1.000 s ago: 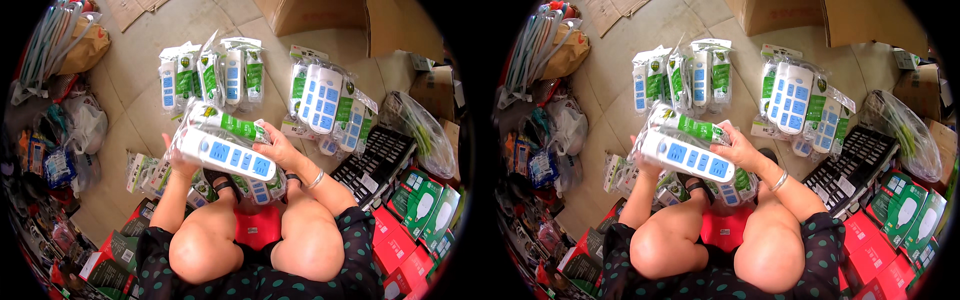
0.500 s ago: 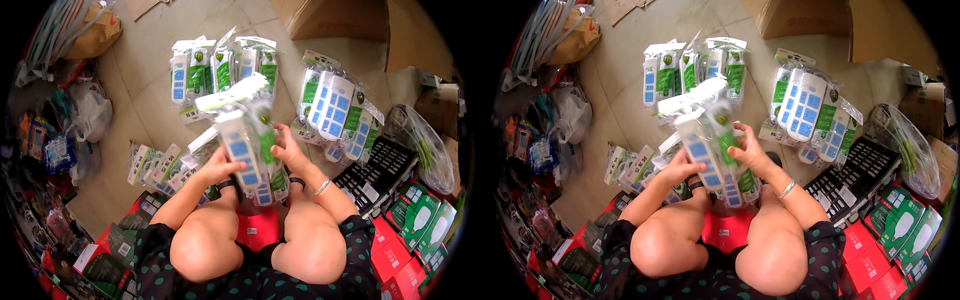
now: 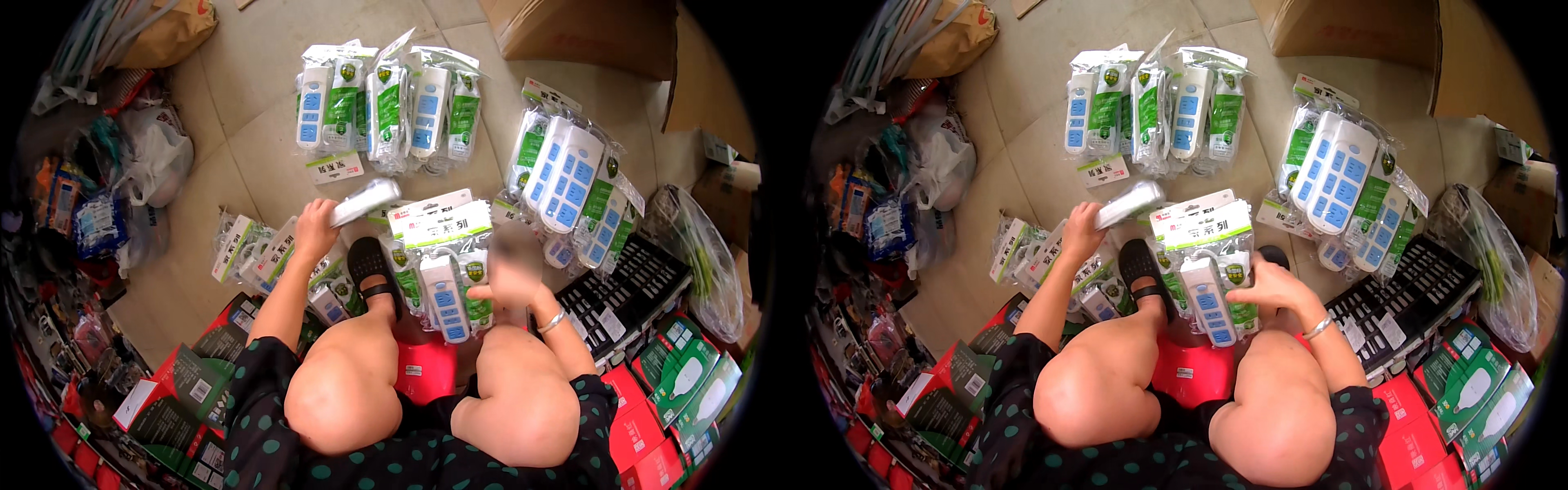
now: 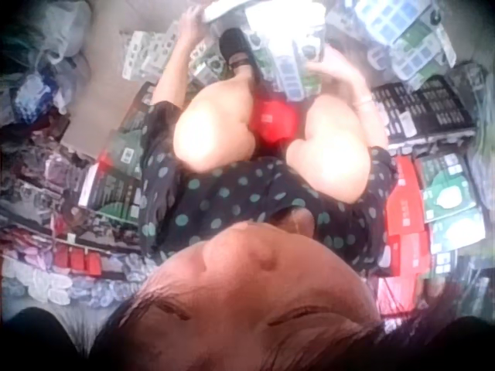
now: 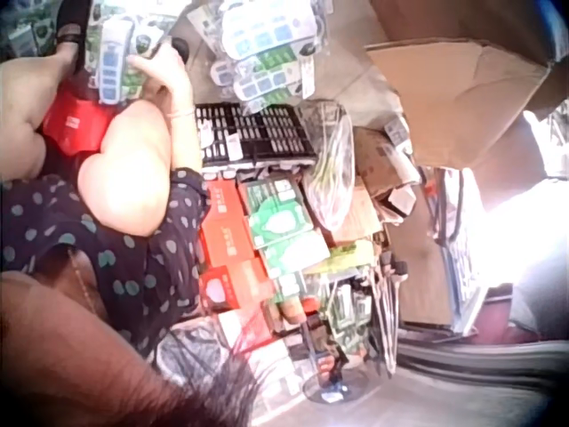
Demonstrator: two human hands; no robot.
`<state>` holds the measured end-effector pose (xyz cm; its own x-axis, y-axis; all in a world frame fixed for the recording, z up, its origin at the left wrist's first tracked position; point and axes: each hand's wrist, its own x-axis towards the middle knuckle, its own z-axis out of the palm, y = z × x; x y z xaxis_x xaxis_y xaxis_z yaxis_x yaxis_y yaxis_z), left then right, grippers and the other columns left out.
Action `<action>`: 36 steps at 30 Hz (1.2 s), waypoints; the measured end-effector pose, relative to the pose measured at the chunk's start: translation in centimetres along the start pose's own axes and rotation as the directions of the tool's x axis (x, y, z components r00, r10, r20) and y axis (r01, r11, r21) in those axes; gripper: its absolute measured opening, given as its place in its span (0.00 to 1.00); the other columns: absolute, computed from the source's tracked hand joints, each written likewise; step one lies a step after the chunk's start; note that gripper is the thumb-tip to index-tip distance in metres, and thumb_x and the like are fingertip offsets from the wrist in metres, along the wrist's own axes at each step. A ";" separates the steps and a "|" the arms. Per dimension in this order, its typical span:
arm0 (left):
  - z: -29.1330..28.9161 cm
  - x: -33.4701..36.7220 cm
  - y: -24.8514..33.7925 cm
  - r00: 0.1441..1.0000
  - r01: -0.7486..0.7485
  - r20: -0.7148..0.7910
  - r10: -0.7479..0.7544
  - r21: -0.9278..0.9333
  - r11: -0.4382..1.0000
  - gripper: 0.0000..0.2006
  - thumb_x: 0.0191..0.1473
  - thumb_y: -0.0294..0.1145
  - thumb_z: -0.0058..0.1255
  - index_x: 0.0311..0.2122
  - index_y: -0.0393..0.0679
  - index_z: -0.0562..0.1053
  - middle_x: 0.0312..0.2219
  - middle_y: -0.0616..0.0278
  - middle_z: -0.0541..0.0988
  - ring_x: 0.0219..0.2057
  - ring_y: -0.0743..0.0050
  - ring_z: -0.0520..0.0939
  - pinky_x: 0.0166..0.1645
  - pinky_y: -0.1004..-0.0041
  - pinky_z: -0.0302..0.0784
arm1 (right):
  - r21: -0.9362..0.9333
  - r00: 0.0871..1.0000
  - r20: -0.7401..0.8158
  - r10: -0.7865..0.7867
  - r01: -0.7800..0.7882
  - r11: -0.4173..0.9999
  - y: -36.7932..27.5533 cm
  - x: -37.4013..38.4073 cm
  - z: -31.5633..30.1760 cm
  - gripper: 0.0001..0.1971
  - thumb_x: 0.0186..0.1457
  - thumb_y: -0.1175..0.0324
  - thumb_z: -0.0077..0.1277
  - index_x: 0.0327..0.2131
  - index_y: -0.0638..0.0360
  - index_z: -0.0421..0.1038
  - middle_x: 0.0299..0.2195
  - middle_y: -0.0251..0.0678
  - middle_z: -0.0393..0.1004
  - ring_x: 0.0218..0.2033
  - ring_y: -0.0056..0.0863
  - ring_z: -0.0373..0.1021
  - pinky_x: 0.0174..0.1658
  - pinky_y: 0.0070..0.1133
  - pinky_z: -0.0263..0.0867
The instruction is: The person organizes packaged power strips on the floor by picking them up and placing them into groups, and then moves a box of light bulbs aside.
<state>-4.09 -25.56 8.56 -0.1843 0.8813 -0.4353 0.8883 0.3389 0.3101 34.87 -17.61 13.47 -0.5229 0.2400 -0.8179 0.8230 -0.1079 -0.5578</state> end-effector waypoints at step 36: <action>-2.1 0.9 6.1 0.942 -0.163 -0.231 -0.243 -0.949 0.271 0.18 0.54 0.32 0.52 0.49 0.44 0.65 0.39 0.65 0.74 0.45 0.74 0.72 0.50 0.69 0.64 | 0.431 0.764 -0.552 -0.334 0.604 0.671 -17.2 2.6 -10.3 0.36 0.51 0.61 0.56 0.54 0.75 0.48 0.48 0.45 0.64 0.48 0.28 0.64 0.51 0.23 0.61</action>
<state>0.29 -22.04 11.82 -0.4870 0.8238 -0.2902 -0.1284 0.2611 0.9567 21.65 -5.19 22.44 -0.5514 0.7522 -0.3609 0.1403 -0.3428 -0.9289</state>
